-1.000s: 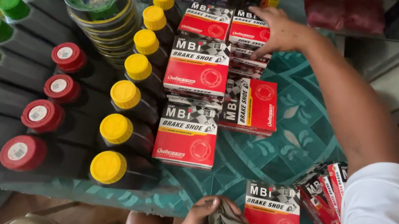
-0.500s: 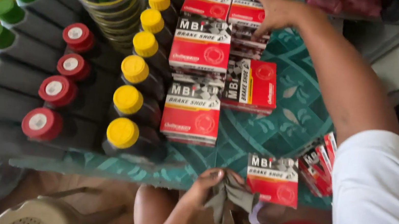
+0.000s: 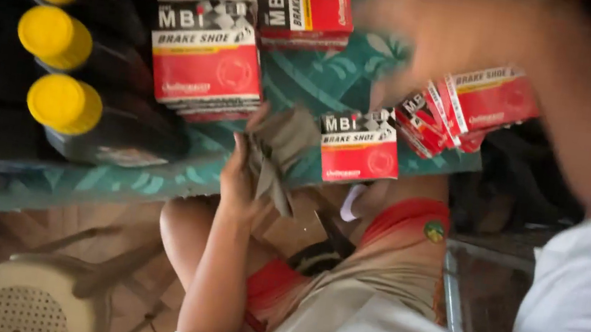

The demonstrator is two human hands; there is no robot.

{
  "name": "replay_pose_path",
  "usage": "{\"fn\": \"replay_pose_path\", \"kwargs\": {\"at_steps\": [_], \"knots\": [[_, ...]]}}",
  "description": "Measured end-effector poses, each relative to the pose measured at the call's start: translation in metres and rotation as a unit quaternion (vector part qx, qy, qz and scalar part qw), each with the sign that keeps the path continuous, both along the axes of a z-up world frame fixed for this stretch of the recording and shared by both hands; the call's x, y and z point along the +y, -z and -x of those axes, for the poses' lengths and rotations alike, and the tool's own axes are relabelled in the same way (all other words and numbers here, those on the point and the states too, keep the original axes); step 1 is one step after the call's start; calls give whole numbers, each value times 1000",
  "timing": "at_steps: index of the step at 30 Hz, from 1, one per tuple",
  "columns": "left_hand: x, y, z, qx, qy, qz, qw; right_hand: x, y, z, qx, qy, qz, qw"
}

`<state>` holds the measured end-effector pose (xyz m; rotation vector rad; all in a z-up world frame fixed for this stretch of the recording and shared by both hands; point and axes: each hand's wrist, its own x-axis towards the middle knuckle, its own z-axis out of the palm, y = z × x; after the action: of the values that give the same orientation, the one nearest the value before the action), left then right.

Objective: Wiping dust off motorcycle brake shoe boxes with a cloth and organizing them on a table.

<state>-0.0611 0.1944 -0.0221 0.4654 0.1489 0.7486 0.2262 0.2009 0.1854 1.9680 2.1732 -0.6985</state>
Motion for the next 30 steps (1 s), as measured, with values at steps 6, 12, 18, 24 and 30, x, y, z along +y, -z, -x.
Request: {"fn": "replay_pose_path", "kwargs": {"at_steps": [6,12,18,24,30], "knots": [[-31,-48,-32,328,-158,-147,920,-92,140,57,-240,-156,-119,951],[-22,23,-24,252,-93,-136,954,-80,188,54,-169,-149,-232,946],[-52,49,-47,118,-181,-130,968,-82,178,57,-145,-162,-280,935],[-72,22,-28,226,-277,-279,891,-72,202,75,-22,-150,-316,936],[-68,33,-30,280,-405,-288,822,-55,216,97,86,-111,-357,923]]}}
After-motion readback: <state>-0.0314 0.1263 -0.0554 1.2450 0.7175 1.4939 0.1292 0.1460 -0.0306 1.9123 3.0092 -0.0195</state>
